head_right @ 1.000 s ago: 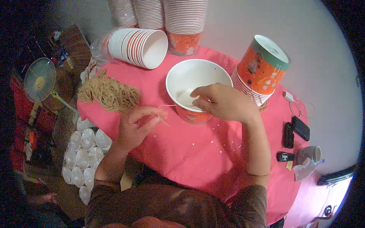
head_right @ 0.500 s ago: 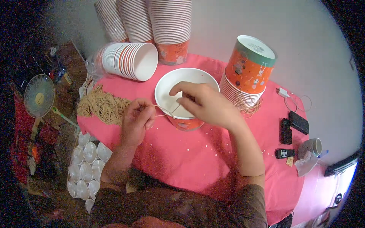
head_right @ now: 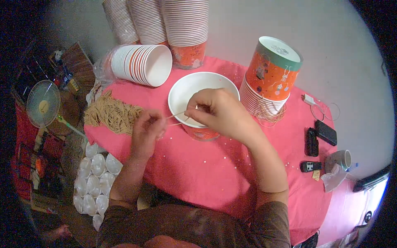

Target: Attaching elastic strings to paper buckets for packaging.

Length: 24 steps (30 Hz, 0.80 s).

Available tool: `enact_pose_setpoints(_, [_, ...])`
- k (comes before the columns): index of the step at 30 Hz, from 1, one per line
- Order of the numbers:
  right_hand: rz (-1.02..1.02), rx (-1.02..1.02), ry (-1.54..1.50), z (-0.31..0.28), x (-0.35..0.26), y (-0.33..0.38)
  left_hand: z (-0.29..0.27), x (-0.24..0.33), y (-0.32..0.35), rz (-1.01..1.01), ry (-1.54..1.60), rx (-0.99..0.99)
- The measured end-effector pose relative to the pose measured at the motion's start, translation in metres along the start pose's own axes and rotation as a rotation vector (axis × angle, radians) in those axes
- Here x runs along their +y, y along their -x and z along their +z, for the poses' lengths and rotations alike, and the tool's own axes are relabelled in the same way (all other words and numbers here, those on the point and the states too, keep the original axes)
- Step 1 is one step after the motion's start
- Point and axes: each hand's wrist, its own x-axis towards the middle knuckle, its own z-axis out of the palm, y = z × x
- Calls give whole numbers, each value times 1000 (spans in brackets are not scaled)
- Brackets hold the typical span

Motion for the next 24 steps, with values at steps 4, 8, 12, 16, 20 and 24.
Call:
enact_pose_setpoints(4, [41,46,-23,-2,1,2,14,2,-4,208,-127,35])
enact_pose_setpoints(8, [53,44,-2,-1,-6,4,30,21,-9,294,-218,-10])
enact_pose_setpoints(12, [-30,51,7,2,0,6,37,18,-14,181,-155,-57])
enact_pose_setpoints(16, [62,-23,-147,-8,-9,6,31,23,-22,52,-126,-36])
enact_pose_setpoints(20, [-7,-125,-281,-4,-9,9,36,19,-15,2,-122,-142])
enact_pose_setpoints(24, [-18,-53,-333,5,-8,6,38,21,-9,-54,6,-243])
